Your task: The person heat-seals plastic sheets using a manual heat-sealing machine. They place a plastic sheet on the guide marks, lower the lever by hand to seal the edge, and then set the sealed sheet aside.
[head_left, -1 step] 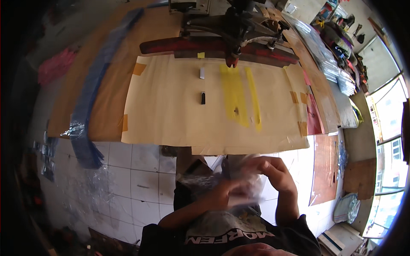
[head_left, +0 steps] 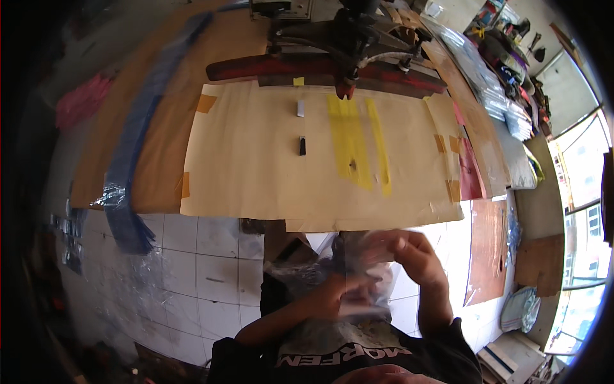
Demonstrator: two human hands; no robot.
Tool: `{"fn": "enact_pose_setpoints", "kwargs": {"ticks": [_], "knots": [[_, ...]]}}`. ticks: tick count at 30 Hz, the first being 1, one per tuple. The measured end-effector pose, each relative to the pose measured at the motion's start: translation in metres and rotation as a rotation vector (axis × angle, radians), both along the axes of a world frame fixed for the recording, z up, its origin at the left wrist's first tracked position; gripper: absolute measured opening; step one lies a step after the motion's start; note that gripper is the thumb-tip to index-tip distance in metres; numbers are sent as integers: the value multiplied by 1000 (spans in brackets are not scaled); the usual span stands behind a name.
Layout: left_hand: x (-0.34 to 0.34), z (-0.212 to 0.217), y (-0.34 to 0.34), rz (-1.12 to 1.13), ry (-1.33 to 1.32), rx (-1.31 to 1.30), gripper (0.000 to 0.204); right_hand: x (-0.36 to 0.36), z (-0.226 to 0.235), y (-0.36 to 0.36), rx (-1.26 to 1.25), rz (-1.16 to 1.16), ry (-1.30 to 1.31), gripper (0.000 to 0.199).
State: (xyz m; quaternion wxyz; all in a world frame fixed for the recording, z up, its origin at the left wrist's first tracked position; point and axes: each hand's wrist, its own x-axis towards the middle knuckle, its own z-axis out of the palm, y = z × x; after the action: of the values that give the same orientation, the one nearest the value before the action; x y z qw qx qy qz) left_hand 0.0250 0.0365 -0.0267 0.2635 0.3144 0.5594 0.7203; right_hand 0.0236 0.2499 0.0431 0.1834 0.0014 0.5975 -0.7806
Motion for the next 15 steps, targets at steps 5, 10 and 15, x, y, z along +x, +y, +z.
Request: {"fn": "enact_pose_setpoints", "kwargs": {"ticks": [5, 10, 15], "knots": [[0, -9, -22, -566, 133, -152, 50, -75, 36, 25, 18, -177, 99, 30], [-13, -25, -26, -482, 134, -107, 50, -130, 71, 38, 180, -257, 311, 28], [-16, -30, -38, -335, 56, -124, 52, -141, 98, 15, 209, -170, 448, 37]]}}
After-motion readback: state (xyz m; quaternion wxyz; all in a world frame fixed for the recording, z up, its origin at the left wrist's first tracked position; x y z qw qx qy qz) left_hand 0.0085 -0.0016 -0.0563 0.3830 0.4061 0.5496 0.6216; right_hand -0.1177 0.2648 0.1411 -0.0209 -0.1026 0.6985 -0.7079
